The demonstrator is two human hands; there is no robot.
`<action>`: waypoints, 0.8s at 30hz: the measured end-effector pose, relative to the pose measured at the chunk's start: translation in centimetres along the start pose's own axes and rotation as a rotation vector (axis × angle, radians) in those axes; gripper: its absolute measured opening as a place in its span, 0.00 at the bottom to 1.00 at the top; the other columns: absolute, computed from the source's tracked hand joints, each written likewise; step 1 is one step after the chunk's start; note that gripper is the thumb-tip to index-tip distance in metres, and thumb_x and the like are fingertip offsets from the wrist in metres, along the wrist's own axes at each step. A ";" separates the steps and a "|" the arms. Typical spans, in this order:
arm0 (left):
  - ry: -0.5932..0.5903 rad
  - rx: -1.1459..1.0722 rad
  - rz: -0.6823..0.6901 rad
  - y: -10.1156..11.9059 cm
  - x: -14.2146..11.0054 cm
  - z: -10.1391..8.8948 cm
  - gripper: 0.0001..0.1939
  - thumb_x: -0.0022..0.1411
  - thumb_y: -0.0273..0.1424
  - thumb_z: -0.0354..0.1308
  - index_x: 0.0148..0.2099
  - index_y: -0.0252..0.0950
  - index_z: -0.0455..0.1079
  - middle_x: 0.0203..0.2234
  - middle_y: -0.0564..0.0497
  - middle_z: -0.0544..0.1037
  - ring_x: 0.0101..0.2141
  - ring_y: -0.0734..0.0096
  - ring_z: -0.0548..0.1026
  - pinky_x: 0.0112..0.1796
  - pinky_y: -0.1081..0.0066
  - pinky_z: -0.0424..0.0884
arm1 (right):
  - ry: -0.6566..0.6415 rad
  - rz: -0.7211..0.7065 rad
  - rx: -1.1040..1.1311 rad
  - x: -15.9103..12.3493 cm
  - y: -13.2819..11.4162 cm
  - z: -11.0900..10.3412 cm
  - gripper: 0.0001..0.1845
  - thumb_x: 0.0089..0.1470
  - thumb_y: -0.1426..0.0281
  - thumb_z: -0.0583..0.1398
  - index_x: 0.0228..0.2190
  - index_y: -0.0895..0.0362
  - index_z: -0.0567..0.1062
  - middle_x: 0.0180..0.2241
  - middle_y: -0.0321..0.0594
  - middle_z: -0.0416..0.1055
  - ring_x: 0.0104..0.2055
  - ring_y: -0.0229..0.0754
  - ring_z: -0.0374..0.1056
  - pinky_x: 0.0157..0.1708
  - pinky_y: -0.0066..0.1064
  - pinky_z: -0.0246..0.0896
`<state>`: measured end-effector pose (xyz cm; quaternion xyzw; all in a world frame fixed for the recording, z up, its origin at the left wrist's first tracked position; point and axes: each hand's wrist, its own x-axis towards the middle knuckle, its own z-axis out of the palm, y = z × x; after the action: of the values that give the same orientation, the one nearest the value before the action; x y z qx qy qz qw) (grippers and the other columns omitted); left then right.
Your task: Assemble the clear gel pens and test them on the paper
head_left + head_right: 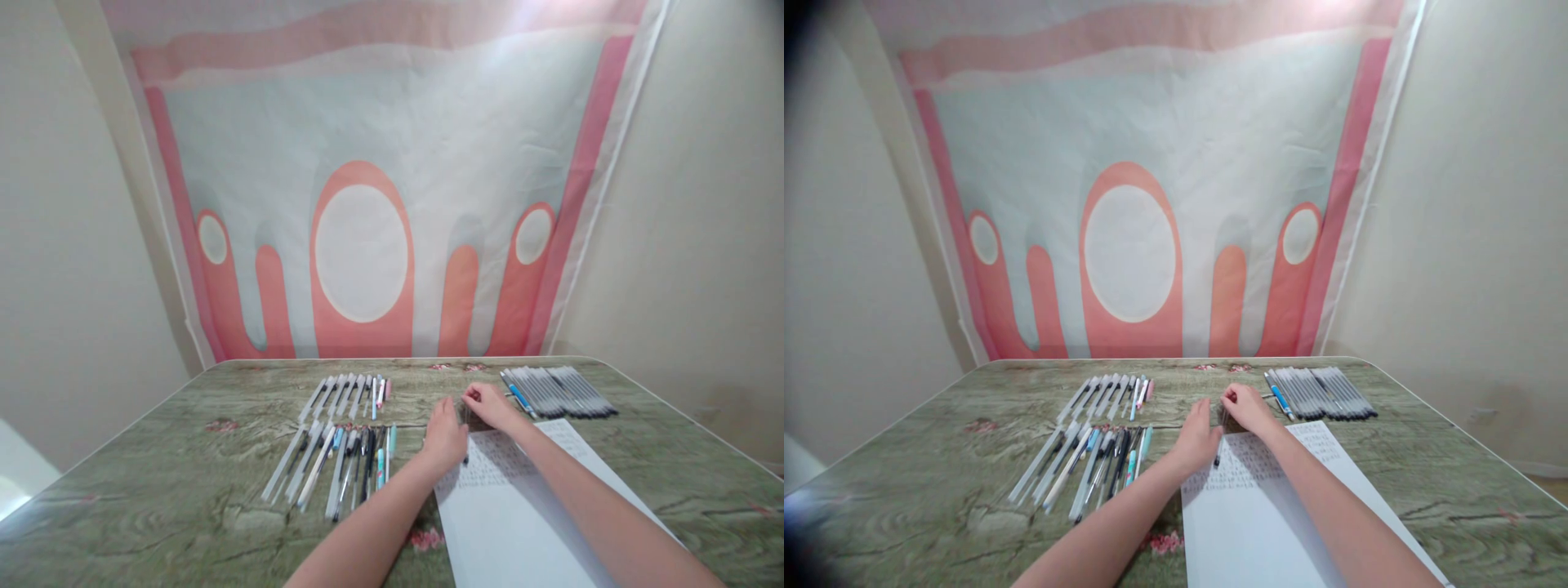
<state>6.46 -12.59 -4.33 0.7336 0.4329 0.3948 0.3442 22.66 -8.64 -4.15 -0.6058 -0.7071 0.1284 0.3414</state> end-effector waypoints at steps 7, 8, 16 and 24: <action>-0.267 0.549 -0.056 3.8 -1.1 -1.8 0.27 0.53 0.32 0.51 0.55 0.26 0.54 0.53 0.37 0.59 0.54 0.58 0.56 0.53 0.65 0.51 | -0.108 0.075 -0.146 -1.0 -1.3 -0.3 0.11 0.43 0.63 0.58 0.27 0.58 0.68 0.21 0.36 0.69 0.23 0.36 0.62 0.23 0.24 0.48; -0.333 0.647 -0.088 4.8 -1.6 -2.1 0.27 0.54 0.33 0.51 0.55 0.26 0.55 0.52 0.37 0.60 0.53 0.57 0.57 0.52 0.64 0.53 | -0.121 0.084 -0.173 -1.1 -1.6 -0.2 0.12 0.42 0.63 0.59 0.28 0.58 0.68 0.21 0.36 0.69 0.24 0.36 0.62 0.23 0.24 0.47; -0.765 0.927 -0.039 9.6 -8.6 -2.4 0.42 0.49 0.51 0.51 0.58 0.24 0.53 0.57 0.32 0.51 0.56 0.47 0.52 0.52 0.55 0.54 | -0.122 0.175 -0.369 -0.9 -1.4 -0.3 0.10 0.46 0.68 0.57 0.33 0.57 0.65 0.26 0.38 0.69 0.29 0.38 0.65 0.26 0.26 0.48; -0.814 0.818 0.010 8.9 -10.3 -3.9 0.45 0.51 0.53 0.46 0.62 0.28 0.41 0.60 0.38 0.38 0.59 0.52 0.38 0.55 0.56 0.44 | 0.122 0.257 -0.682 -0.7 1.6 -2.1 0.09 0.53 0.64 0.53 0.32 0.56 0.68 0.36 0.43 0.68 0.35 0.42 0.67 0.28 0.28 0.53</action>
<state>3.12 -24.74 2.10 0.9020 0.3796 -0.1172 0.1693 25.25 -9.38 -3.75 -0.7752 -0.6057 -0.1093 0.1427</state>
